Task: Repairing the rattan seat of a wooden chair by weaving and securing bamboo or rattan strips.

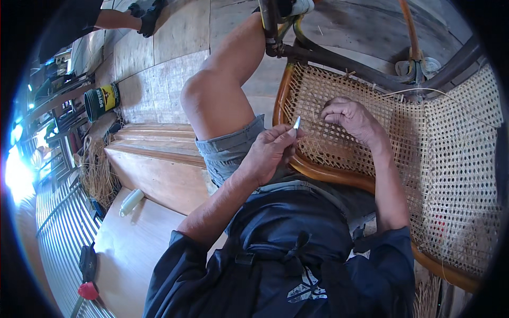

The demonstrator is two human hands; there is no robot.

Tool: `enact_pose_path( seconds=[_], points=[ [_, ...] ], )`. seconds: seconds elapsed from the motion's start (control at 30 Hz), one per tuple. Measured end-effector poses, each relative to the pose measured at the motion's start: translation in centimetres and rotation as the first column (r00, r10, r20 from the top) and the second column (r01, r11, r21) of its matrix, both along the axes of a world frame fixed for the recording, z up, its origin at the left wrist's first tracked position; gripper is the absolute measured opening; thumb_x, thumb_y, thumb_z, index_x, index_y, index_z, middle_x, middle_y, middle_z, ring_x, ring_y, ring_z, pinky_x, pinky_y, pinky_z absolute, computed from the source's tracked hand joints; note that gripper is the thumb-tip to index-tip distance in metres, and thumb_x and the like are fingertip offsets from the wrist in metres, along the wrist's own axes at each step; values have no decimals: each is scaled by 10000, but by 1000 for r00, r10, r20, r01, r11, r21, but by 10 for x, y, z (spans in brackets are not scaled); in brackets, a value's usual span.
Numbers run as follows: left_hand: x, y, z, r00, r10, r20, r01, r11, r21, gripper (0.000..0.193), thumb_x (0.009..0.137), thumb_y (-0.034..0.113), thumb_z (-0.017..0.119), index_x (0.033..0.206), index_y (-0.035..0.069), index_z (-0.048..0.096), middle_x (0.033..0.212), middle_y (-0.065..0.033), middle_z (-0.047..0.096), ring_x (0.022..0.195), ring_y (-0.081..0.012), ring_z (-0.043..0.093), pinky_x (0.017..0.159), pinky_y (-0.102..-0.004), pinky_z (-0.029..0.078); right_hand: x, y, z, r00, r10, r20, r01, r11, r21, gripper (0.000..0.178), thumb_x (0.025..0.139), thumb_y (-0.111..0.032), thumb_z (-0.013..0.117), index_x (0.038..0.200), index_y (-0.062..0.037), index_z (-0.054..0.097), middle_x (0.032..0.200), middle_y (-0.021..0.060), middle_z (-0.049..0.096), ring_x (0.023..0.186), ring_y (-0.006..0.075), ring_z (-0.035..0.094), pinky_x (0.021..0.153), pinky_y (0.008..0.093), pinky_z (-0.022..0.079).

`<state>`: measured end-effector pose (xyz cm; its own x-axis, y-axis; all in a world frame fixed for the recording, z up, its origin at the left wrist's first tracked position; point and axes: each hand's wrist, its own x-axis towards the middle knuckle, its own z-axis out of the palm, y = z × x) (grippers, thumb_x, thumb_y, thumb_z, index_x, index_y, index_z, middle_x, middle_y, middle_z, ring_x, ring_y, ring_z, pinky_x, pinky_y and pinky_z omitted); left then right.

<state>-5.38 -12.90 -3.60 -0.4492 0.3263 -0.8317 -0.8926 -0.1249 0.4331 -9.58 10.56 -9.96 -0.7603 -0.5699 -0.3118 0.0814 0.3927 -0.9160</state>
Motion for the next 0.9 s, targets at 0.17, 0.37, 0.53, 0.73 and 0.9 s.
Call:
enact_pose_path(
  seconds=[0.17, 0.37, 0.53, 0.73, 0.9],
  points=[
    [-17, 11, 5, 973, -186, -138, 142, 950, -277, 245, 938, 147, 483, 1129, -2, 522, 868, -44, 561, 620, -100, 557, 566, -226, 471, -4, -9, 2, 978, -87, 191, 105, 991, -82, 145, 851, -80, 597, 969, -3, 630, 889, 44, 623, 855, 121, 577, 777, 259, 453],
    [-25, 6, 1, 978, -142, -153, 112, 975, -190, 298, 918, 75, 453, 1207, 8, 479, 889, -55, 564, 617, -91, 547, 543, -229, 468, -7, -8, 2, 993, -61, 103, 82, 971, -223, 170, 879, -162, 586, 977, -30, 628, 818, 41, 633, 766, 115, 585, 715, 266, 465],
    [-29, 10, -4, 964, -220, -152, 176, 949, -260, 328, 904, 67, 459, 1229, 31, 476, 884, -23, 561, 624, -61, 529, 537, -200, 451, -12, -7, 0, 917, -330, 224, 390, 860, -330, 138, 894, -163, 576, 915, -37, 630, 709, 5, 581, 661, 54, 543, 595, 228, 449],
    [-32, 10, -13, 692, -582, -426, 236, 741, -629, 273, 891, 103, 494, 1156, 69, 549, 870, -98, 628, 712, -209, 613, 594, -329, 489, -20, 23, 9, 935, -280, 216, 241, 952, 188, 127, 878, -149, 592, 871, -27, 626, 630, -4, 540, 576, 66, 504, 530, 237, 433],
    [-66, 46, -20, 173, -978, -118, 311, 168, -936, 200, 873, 243, 506, 917, 76, 606, 818, -187, 635, 776, -395, 607, 686, -481, 480, 4, 48, -20, 965, -258, 45, 236, 931, 278, 113, 819, -121, 636, 885, -32, 662, 793, 111, 663, 665, 150, 602, 630, 305, 472]
  ],
)
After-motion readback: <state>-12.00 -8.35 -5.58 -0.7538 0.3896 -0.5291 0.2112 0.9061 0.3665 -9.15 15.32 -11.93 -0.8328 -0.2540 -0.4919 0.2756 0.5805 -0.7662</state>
